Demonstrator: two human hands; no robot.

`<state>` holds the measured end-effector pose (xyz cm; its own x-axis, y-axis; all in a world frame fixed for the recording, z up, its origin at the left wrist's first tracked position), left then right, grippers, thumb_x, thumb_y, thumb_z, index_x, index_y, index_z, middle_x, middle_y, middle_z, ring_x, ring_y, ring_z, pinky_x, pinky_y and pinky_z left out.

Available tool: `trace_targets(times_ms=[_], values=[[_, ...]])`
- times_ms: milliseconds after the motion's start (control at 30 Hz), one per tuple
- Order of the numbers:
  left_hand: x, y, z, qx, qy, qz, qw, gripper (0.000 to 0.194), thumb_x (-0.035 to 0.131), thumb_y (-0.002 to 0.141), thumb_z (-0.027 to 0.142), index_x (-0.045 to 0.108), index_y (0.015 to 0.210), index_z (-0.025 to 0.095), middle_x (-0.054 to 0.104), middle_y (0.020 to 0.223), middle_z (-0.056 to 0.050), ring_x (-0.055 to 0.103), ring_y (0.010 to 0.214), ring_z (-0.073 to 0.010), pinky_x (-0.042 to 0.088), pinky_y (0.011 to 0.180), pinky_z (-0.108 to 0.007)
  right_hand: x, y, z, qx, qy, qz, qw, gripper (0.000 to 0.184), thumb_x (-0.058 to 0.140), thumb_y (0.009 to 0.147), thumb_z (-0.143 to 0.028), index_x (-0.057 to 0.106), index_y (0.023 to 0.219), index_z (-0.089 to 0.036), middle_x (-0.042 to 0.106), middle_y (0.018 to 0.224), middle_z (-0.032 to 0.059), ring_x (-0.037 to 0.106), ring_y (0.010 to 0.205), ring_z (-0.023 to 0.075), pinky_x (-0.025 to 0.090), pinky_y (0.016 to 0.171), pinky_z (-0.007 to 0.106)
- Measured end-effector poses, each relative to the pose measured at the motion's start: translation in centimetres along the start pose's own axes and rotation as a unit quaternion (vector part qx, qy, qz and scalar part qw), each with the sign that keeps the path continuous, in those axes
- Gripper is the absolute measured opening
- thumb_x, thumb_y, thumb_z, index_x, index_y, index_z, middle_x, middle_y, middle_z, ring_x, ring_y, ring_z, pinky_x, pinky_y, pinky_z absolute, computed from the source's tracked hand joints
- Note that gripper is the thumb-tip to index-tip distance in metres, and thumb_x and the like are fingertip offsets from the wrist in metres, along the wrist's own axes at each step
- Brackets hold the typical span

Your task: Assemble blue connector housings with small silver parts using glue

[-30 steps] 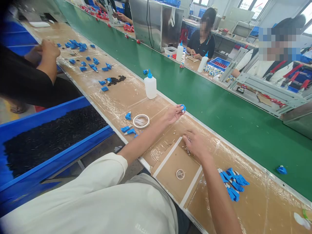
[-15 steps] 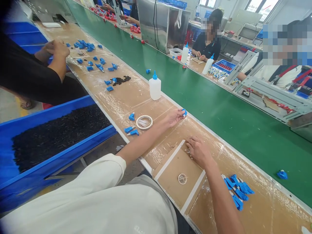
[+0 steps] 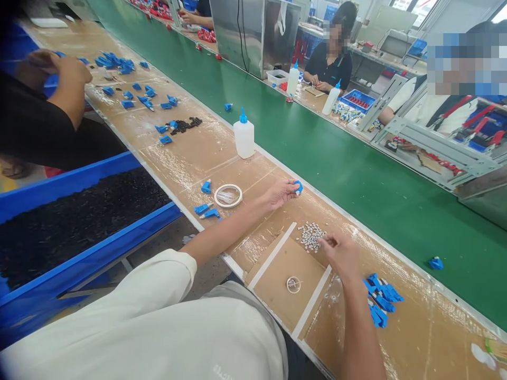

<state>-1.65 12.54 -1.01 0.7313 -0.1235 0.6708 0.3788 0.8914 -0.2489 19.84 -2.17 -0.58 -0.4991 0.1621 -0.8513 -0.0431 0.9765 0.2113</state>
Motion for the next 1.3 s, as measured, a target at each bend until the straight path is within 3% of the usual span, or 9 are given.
trace_targets(times_ms=[100,267,533,700,833,1000,1133,1300], values=[[0.2,0.0,-0.5,-0.001,0.001,-0.005,1.0,0.01,0.066,0.087,0.003,0.061,0.083,0.011,0.061,0.068,0.002,0.057,0.059,-0.0063,0.048,0.069,-0.021,1.0,-1.8,-0.7,0.031,0.003,-0.045,0.998,0.047,0.063,0.083,-0.062,0.063,0.057,-0.023,0.062,0.054,0.0031,0.055,0.048,0.0176,0.039,0.048,0.029],[0.3,-0.1,-1.5,-0.008,0.008,-0.016,1.0,0.011,0.069,0.085,0.005,0.06,0.084,0.011,0.062,0.068,0.001,0.058,0.06,-0.0062,0.049,0.069,-0.02,3.2,-0.9,-1.4,0.053,0.017,-0.05,0.997,0.046,0.055,0.083,-0.063,0.063,0.061,-0.023,0.066,0.062,0.0051,0.058,0.058,0.0199,0.044,0.057,0.032],[-0.4,0.1,-2.5,-0.017,0.014,-0.017,1.0,0.011,0.067,0.086,0.003,0.06,0.082,0.01,0.061,0.066,0.001,0.056,0.059,-0.0061,0.048,0.066,-0.02,1.0,1.0,0.9,0.122,0.012,0.011,0.992,0.045,0.055,0.082,-0.063,0.069,0.075,-0.021,0.068,0.069,0.0073,0.058,0.062,0.0213,0.046,0.062,0.035],[-0.6,0.0,-3.0,-0.026,0.01,-0.021,0.999,0.015,0.073,0.082,0.003,0.061,0.086,0.01,0.063,0.069,0.002,0.058,0.06,-0.0066,0.048,0.065,-0.021,1.4,1.8,1.9,0.122,0.009,0.002,0.992,0.038,0.06,0.077,-0.056,0.072,0.079,-0.021,0.07,0.078,0.0088,0.061,0.069,0.023,0.048,0.07,0.038],[-0.6,-0.2,-3.4,-0.028,0.006,-0.03,0.999,0.019,0.078,0.079,0.004,0.062,0.086,0.01,0.063,0.069,0.001,0.058,0.059,-0.0069,0.047,0.063,-0.021,1.4,3.0,2.6,0.136,-0.002,0.028,0.99,0.039,0.055,0.081,-0.053,0.073,0.087,-0.019,0.07,0.082,0.0099,0.058,0.069,0.0225,0.047,0.071,0.039],[-0.2,-0.8,-3.5,-0.038,-0.004,-0.073,0.997,0.016,0.078,0.079,0.008,0.066,0.089,0.01,0.068,0.078,-0.002,0.064,0.067,-0.0084,0.051,0.07,-0.022,1.6,4.1,2.8,0.118,-0.005,0.036,0.992,0.036,0.055,0.08,-0.051,0.072,0.083,-0.019,0.067,0.085,0.0103,0.059,0.078,0.0244,0.048,0.079,0.041],[0.1,-1.6,-3.3,-0.048,-0.014,-0.165,0.985,0.03,0.085,0.076,0.019,0.07,0.101,0.011,0.074,0.09,-0.008,0.07,0.079,-0.013,0.054,0.081,-0.026,-0.5,3.1,2.2,0.129,-0.01,0.092,0.987,0.048,0.05,0.083,-0.056,0.07,0.101,-0.016,0.067,0.094,0.0131,0.06,0.077,0.0241,0.05,0.076,0.042],[0.3,-2.4,-3.6,-0.053,-0.018,-0.221,0.974,0.051,0.095,0.063,0.029,0.071,0.105,0.013,0.074,0.094,-0.008,0.07,0.08,-0.0137,0.055,0.078,-0.026,-5.3,-0.5,0.7,0.151,0.006,0.095,0.984,0.044,0.057,0.081,-0.061,0.073,0.093,-0.021,0.07,0.086,0.008,0.061,0.07,0.0218,0.051,0.067,0.036]])
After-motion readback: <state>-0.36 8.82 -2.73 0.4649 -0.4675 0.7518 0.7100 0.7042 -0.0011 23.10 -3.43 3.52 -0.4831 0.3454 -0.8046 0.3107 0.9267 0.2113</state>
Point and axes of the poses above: each hand's wrist, its own y-axis towards the middle knuckle, its own x-axis out of the palm, z = x × y, the point moved 1 cm from there along y, towards the middle knuckle
